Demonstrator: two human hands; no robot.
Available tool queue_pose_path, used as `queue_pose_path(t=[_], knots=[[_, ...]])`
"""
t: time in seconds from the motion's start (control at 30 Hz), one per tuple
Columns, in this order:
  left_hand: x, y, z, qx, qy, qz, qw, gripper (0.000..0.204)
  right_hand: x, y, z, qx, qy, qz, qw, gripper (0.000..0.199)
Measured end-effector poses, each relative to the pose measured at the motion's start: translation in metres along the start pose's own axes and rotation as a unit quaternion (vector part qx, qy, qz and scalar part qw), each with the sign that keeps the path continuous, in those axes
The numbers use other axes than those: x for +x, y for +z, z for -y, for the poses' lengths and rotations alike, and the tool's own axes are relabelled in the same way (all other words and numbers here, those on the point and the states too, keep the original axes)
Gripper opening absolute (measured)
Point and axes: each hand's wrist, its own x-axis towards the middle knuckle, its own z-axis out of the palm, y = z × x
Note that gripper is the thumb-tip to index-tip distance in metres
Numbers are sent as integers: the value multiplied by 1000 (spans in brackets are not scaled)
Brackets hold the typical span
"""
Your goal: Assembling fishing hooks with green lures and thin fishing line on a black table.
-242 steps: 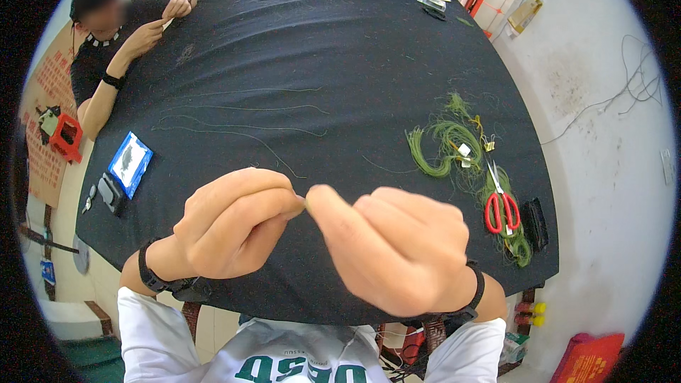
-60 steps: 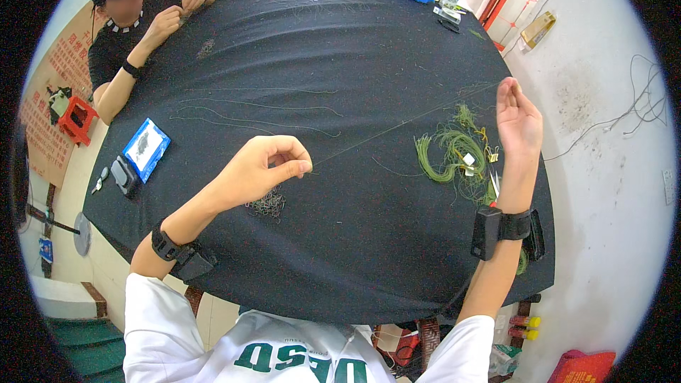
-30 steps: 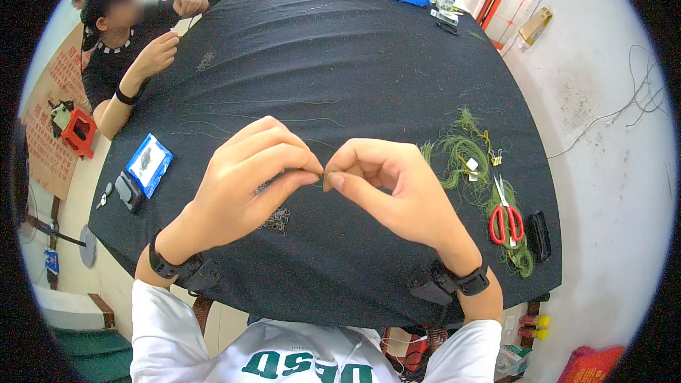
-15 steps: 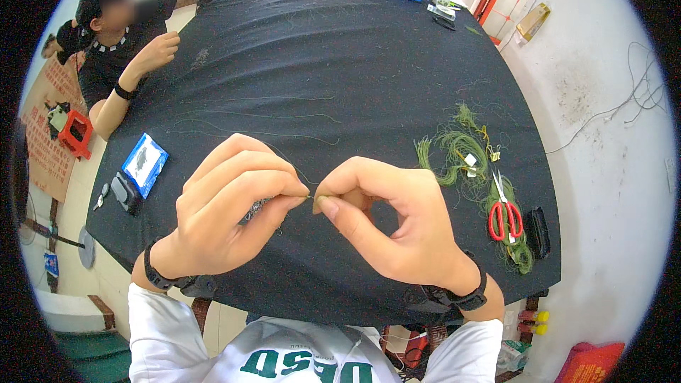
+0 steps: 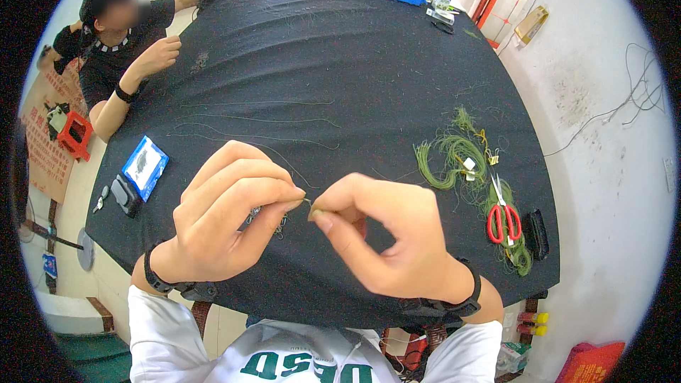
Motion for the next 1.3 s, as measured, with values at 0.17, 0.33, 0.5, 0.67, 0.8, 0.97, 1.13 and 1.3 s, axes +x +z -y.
queue_pose_path(t=[0.17, 0.33, 0.5, 0.67, 0.8, 0.97, 1.13, 1.3], knots=[[-2, 4, -2, -2, 3, -29, 1000, 23, 1, 8, -7, -109, -144, -27, 983, 10], [-3, 4, -3, -18, 6, -35, 999, 23, 2, 0, -7, -85, -103, -3, 991, 10], [-3, 6, -3, -14, 10, -42, 999, 24, 1, -2, -5, -72, -84, -33, 993, 12], [-3, 6, -5, 0, 13, -45, 999, 24, -3, 2, -1, -64, -54, -51, 995, 16], [-5, 7, -4, 9, 21, -48, 999, 24, -5, 5, -2, -59, -59, -62, 995, 18], [-5, 7, -5, 22, 25, -47, 998, 24, -6, 7, -2, -53, -57, -69, 995, 19], [-4, 7, -4, 34, 30, -54, 998, 24, -5, 3, -3, -4, -19, -39, 999, 18], [-5, 8, -3, 38, 36, -59, 997, 25, -3, 1, -6, 78, 30, -23, 996, 13]])
